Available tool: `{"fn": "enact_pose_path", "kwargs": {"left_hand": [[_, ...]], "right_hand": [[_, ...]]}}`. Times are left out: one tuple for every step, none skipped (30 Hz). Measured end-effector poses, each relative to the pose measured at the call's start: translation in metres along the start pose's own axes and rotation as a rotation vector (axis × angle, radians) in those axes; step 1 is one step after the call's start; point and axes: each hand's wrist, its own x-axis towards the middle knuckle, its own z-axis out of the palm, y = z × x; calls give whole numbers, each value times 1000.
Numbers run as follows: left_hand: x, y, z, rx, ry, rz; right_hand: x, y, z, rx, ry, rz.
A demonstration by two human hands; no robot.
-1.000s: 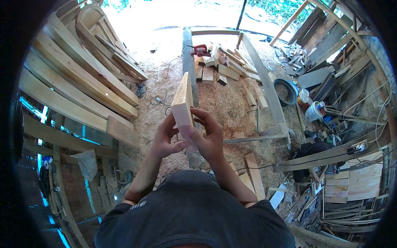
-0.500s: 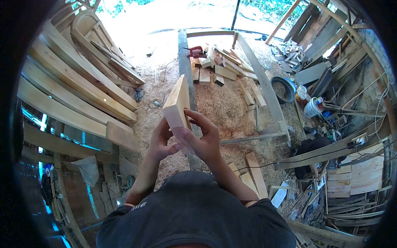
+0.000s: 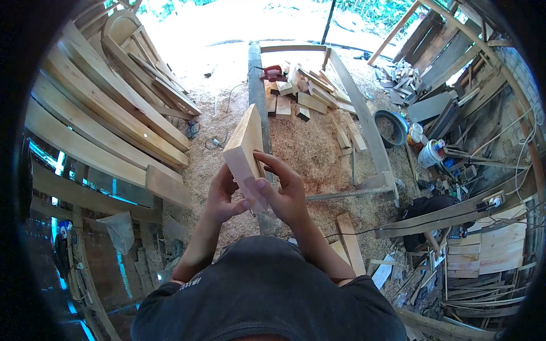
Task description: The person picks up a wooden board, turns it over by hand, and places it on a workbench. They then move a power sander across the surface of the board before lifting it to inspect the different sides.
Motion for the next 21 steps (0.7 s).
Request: {"fn": "enact_pose_path", "kwargs": {"left_hand": [[0,-1,-1,12,0,1],[0,-2,-3,13,-1,1],[0,-3,-5,25,-2,7],[1,-2,-6,39,-2,15],[0,0,-6,41,1,16],[0,5,-4,61,-8,-3],[0,8,-2,80,-17,-21],[0,7,-2,79,-17,-20],[-1,5,-2,72,-21,-13],[-1,4,-1,66,-26,-6],[0,5,0,65,-28,-6],[2,7,1,52,-40,-9],[3,8,2,38,-52,-13],[4,9,3,38,-56,-13],[5,9,4,45,-61,-12],[5,10,4,53,-65,-12],[6,11,5,53,-67,-11],[7,11,6,54,-67,-10],[8,12,7,56,-67,-10],[8,11,7,55,-68,-11],[9,11,8,57,-69,-4]], "right_hand": [[2,1,-5,29,-70,-30],[3,1,-9,59,-139,-61],[3,0,-11,59,-139,-62],[2,0,-13,69,-200,-108],[1,-1,-14,79,-263,-154],[-1,-2,-14,81,-265,-153],[-2,-4,-15,20,-280,-134],[-4,-6,-17,-42,-294,-114],[-4,-5,-19,-43,-293,-114],[-5,-2,-22,-65,-297,-120],[-5,-1,-25,-87,-301,-126],[-5,-2,-27,-88,-299,-128],[-5,-2,-28,-92,-301,-119],[-6,-2,-29,-97,-303,-110],[-6,-3,-30,-98,-301,-111],[-7,-4,-30,-91,-295,-101],[-7,-4,-30,-85,-289,-91],[-7,-4,-31,-85,-287,-91],[-7,-4,-30,-78,-279,-89],[-8,-4,-30,-71,-271,-85],[-8,-4,-30,-71,-270,-84]]}}
